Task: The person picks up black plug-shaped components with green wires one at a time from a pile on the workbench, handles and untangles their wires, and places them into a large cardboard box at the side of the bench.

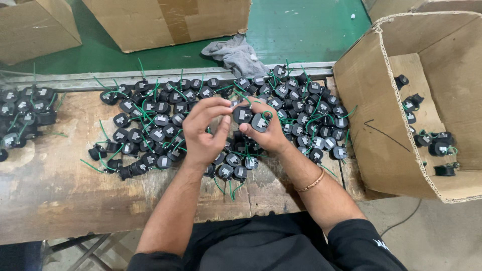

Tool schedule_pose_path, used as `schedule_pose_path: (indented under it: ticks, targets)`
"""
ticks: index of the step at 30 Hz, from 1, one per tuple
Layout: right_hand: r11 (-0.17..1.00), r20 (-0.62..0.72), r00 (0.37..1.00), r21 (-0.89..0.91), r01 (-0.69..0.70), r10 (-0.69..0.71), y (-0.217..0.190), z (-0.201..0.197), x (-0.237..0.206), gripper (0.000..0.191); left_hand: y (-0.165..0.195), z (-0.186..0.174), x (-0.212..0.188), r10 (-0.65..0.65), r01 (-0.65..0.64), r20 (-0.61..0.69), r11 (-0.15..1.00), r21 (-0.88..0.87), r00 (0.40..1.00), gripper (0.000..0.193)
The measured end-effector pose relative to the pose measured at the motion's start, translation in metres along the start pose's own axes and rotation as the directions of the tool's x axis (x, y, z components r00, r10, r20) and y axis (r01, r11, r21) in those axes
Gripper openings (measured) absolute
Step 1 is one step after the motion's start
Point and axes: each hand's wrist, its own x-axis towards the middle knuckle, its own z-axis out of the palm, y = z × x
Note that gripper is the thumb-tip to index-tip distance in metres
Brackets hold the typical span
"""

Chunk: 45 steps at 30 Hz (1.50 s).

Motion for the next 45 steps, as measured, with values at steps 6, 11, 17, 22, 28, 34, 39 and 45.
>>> schedule_pose_path:
  ticks: [6, 11, 17, 22, 28, 34, 39, 45]
  targets:
    - [0.996, 0.258, 0.965, 0.091, 0.025, -0.047, 0.002, -0.002, -0.003, 0.055, -0.008, -0.002, 0.000, -0.318, 0.326, 0.084, 0.873, -0.364, 0.944, 0.022]
    - [0.980, 0.217, 0.959, 0.113, 0.164, -0.185, 0.008, 0.002, -0.006, 0.054, -0.009, -0.011, -0.005, -0.067, 0.137, 0.171, 0.886, -0.443, 0.983, 0.011]
    - [0.987, 0.230, 0.967, 0.137, 0.079, -0.110, 0.013, -0.005, -0.009, 0.054, -0.010, -0.020, 0.003, 0.017, 0.088, 0.244, 0.907, -0.412, 0.970, 0.017]
    - [0.989, 0.147, 0.985, -0.096, 0.109, -0.094, 0.010, -0.004, -0.005, 0.046, -0.014, -0.017, 0.002, -0.034, 0.115, 0.242, 0.937, -0.329, 0.970, 0.013]
    - [0.981, 0.177, 0.974, -0.109, 0.162, -0.142, -0.003, 0.001, 0.000, 0.042, -0.028, -0.002, -0.007, -0.272, 0.350, 0.226, 0.804, -0.481, 0.935, 0.019]
    - [0.979, 0.160, 0.976, -0.121, 0.166, -0.146, -0.011, 0.000, 0.002, 0.052, -0.037, 0.001, -0.013, -0.351, 0.428, 0.247, 0.686, -0.589, 0.903, 0.020]
    - [0.984, 0.120, 0.983, -0.101, 0.148, -0.136, -0.012, -0.001, 0.001, 0.058, -0.026, -0.005, -0.007, -0.316, 0.409, 0.259, 0.728, -0.551, 0.913, 0.017]
    - [0.972, 0.101, 0.982, -0.159, 0.172, -0.157, -0.014, -0.007, 0.003, 0.057, -0.001, -0.019, 0.011, 0.061, -0.036, 0.214, 0.992, -0.119, 0.975, 0.019]
